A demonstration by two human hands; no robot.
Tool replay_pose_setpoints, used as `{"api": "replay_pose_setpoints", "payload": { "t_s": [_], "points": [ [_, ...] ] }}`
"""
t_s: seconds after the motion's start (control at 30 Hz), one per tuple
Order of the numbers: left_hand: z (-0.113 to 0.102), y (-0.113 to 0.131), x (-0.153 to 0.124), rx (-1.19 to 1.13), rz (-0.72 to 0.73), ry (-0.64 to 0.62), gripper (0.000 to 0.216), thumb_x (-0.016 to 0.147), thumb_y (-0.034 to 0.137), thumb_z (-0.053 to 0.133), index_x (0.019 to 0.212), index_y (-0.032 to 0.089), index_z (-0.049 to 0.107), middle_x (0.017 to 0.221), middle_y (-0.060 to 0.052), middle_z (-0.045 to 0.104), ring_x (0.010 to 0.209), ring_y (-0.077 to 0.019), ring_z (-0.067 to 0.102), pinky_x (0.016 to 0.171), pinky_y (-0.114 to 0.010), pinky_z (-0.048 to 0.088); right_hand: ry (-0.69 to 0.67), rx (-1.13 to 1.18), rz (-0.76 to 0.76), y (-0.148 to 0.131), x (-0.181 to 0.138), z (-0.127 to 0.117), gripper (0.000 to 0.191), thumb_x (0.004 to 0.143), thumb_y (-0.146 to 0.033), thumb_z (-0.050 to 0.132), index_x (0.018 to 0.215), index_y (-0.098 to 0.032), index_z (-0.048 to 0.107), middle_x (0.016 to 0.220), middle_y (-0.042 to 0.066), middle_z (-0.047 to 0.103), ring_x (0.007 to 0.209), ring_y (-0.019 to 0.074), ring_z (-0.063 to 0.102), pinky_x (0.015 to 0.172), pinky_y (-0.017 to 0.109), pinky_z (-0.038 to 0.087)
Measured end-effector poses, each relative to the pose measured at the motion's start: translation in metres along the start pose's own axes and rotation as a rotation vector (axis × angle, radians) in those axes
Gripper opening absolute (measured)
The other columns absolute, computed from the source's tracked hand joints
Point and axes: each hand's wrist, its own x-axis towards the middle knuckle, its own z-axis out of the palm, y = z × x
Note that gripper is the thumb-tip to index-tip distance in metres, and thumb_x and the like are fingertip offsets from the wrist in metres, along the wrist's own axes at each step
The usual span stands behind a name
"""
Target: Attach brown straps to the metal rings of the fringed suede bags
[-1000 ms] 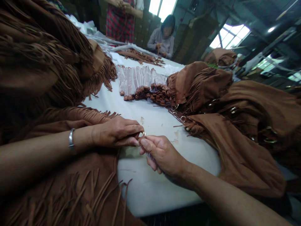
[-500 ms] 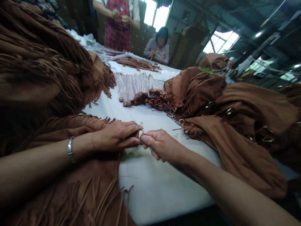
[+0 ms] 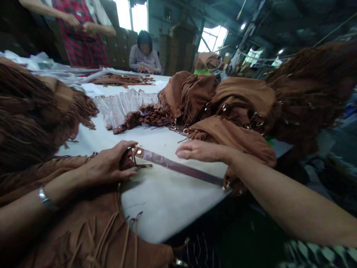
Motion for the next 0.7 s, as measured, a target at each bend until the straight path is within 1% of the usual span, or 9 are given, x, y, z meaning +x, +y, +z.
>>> {"api": "replay_pose_setpoints", "payload": {
  "t_s": [0.07,0.2,0.27,0.33,0.43,0.5,0.57,0.63,0.7],
  "points": [
    [0.000,0.005,0.002,0.041,-0.023,-0.025,0.060,0.082,0.042,0.051,0.131,0.016,0.028,0.114,-0.012,0.051,0.094,-0.0239,0.055,0.078,-0.035,0.045,-0.046,-0.030,0.015,0.016,-0.021,0.020,0.030,0.076,-0.041,0.066,0.094,-0.018,0.062,0.090,0.005,0.061,0.079,0.0186,0.054,0.067,0.025,0.041],
    [-0.012,0.008,0.011,0.057,-0.036,-0.048,0.037,0.094,0.037,0.027,0.120,0.017,0.043,0.102,-0.008,0.056,0.090,-0.0197,0.054,0.080,-0.031,0.043,0.153,0.023,0.110,0.034,-0.030,0.057,0.017,0.071,-0.024,0.067,0.081,-0.017,0.057,0.068,0.002,0.053,0.059,0.0134,0.045,0.050,0.023,0.033],
    [-0.024,0.004,0.021,0.037,-0.030,-0.117,0.035,0.093,0.039,0.029,0.109,0.017,0.050,0.093,-0.005,0.058,0.081,-0.0163,0.054,0.073,-0.026,0.042,0.144,0.331,0.127,0.028,-0.023,0.061,0.017,0.075,-0.028,0.063,0.084,-0.016,0.054,0.062,-0.002,0.045,0.049,0.0091,0.038,0.043,0.020,0.030],
    [-0.035,-0.003,0.033,0.053,-0.053,-0.223,0.032,0.088,0.044,0.039,0.101,0.018,0.054,0.084,-0.002,0.058,0.074,-0.0150,0.054,0.067,-0.023,0.040,0.135,0.785,0.131,0.013,-0.013,0.058,0.023,0.076,-0.033,0.064,0.084,-0.017,0.051,0.057,-0.006,0.040,0.041,0.0053,0.031,0.037,0.016,0.026],
    [-0.039,-0.007,0.050,0.252,-0.192,-0.285,0.040,0.078,0.051,0.053,0.101,0.018,0.055,0.090,-0.005,0.059,0.080,-0.0209,0.056,0.068,-0.027,0.041,0.258,1.308,0.135,-0.009,0.009,0.052,0.023,0.079,-0.032,0.065,0.079,-0.015,0.049,0.051,-0.008,0.039,0.036,0.0028,0.028,0.034,0.013,0.023],
    [-0.033,0.001,0.054,0.433,-0.243,-0.179,0.045,0.077,0.051,0.055,0.105,0.015,0.054,0.100,-0.011,0.057,0.087,-0.0266,0.055,0.072,-0.033,0.043,0.377,1.508,0.170,-0.014,0.027,0.052,0.022,0.085,-0.031,0.060,0.076,-0.015,0.047,0.048,-0.008,0.039,0.034,0.0026,0.029,0.033,0.012,0.023],
    [-0.024,0.018,0.049,0.534,-0.211,0.013,0.043,0.081,0.046,0.052,0.107,0.012,0.052,0.108,-0.017,0.054,0.096,-0.0296,0.053,0.078,-0.038,0.043,0.467,1.616,0.194,-0.012,0.043,0.054,0.024,0.090,-0.031,0.053,0.074,-0.015,0.044,0.045,-0.009,0.037,0.033,0.0025,0.029,0.033,0.012,0.024],
    [-0.018,0.040,0.037,0.473,-0.200,0.161,0.037,0.085,0.042,0.046,0.105,0.012,0.053,0.103,-0.016,0.055,0.096,-0.0283,0.052,0.080,-0.038,0.043,0.520,1.664,0.187,-0.006,0.056,0.057,0.027,0.093,-0.033,0.047,0.073,-0.017,0.041,0.043,-0.011,0.033,0.031,0.0025,0.028,0.034,0.012,0.025],
    [-0.015,0.064,0.021,0.206,-0.257,0.105,0.037,0.088,0.046,0.040,0.094,0.013,0.057,0.088,-0.011,0.059,0.083,-0.0233,0.056,0.072,-0.034,0.045,0.563,1.702,0.176,-0.003,0.064,0.059,0.029,0.095,-0.035,0.043,0.072,-0.018,0.039,0.042,-0.012,0.030,0.031,0.0027,0.026,0.034,0.011,0.025]
  ]
}}
